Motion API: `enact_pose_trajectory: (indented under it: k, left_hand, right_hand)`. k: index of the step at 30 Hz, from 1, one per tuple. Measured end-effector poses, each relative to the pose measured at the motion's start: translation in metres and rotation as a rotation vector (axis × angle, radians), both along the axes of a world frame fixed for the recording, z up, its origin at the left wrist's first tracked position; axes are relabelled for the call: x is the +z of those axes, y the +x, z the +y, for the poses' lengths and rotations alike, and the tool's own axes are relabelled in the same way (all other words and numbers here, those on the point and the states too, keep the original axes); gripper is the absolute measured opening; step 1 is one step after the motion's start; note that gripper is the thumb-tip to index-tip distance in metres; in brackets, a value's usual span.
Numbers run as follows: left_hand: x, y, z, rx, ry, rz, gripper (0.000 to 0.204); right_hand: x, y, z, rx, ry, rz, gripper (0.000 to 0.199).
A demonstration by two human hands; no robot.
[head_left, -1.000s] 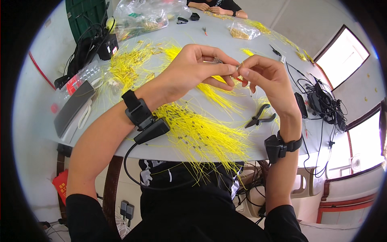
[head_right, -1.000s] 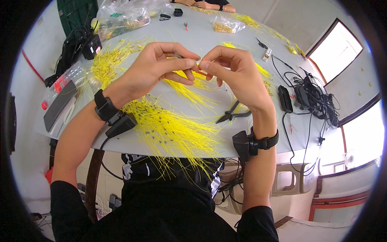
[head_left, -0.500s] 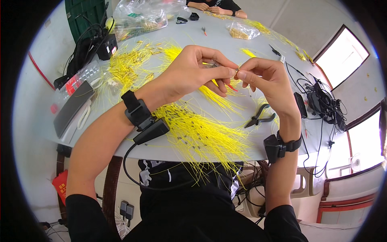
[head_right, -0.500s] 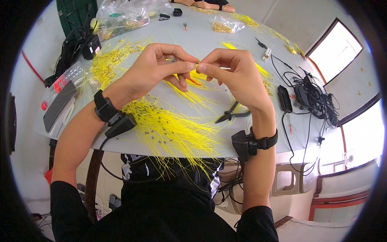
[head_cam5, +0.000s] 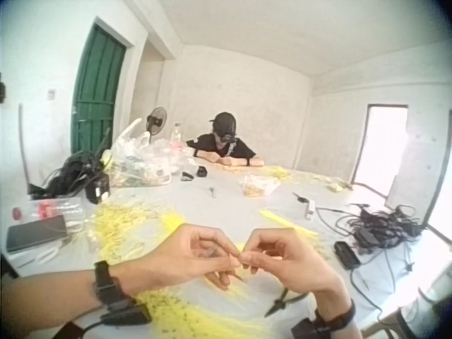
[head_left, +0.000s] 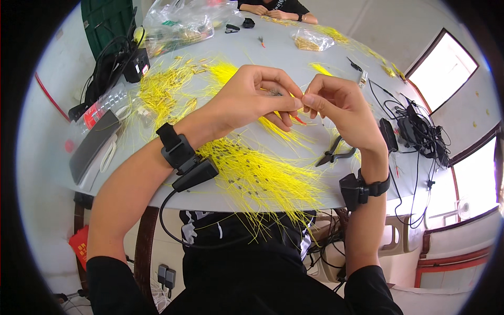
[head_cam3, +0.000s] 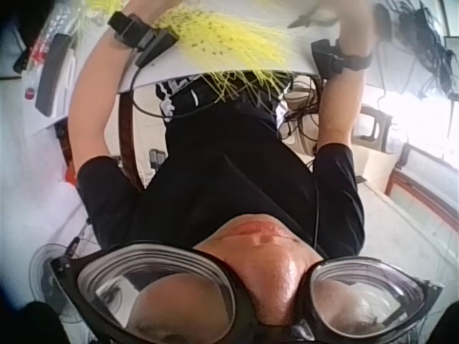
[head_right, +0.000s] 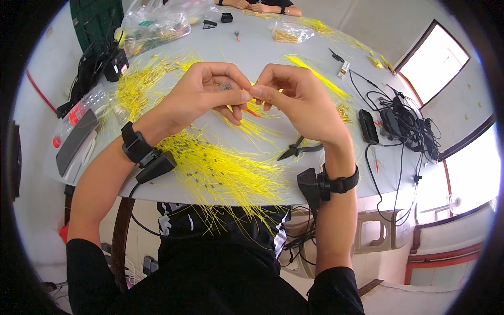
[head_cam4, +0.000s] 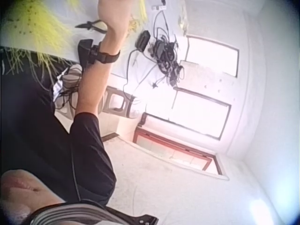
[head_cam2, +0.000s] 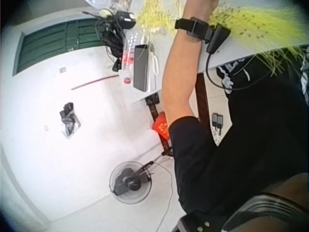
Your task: Assembling fishing lure components by attaching yellow feathers and skirts to lure hubs.
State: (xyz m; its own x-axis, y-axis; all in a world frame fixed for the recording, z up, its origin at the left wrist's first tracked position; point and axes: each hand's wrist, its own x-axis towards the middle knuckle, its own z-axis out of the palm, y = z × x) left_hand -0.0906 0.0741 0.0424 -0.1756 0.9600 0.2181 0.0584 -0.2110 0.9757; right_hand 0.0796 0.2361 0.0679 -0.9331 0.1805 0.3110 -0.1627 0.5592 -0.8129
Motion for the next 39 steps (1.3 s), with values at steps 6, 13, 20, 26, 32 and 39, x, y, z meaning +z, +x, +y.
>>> enact_pose_trajectory:
  k: [6, 13, 20, 26, 32, 39]
  left_hand:
    - [-0.003, -0.004, 0.004, -0.076, 0.123, 0.027, 0.042]
    - [0.003, -0.003, 0.001, -0.102, 0.148, 0.212, 0.060]
    - [0.005, -0.002, 0.000, -0.120, 0.197, 0.213, 0.057]
    - [0.006, 0.000, 0.000, 0.016, 0.136, 0.196, 0.025]
    - [0.012, -0.005, -0.004, -0.072, 0.115, 0.285, 0.017]
    - [0.016, -0.006, -0.005, -0.110, 0.132, 0.358, 0.015]
  right_hand:
    - [0.000, 0.002, 0.008, -0.004, -0.013, 0.012, 0.025]
    - [0.003, 0.005, 0.007, -0.004, -0.052, -0.011, 0.030]
    - [0.005, 0.009, 0.009, 0.036, -0.087, -0.013, 0.030]
    - [0.005, 0.011, 0.002, 0.155, -0.048, -0.159, 0.021]
    - [0.008, 0.012, -0.004, 0.181, -0.006, -0.265, 0.011]
    - [0.015, 0.017, -0.003, 0.152, 0.307, -0.109, 0.007]
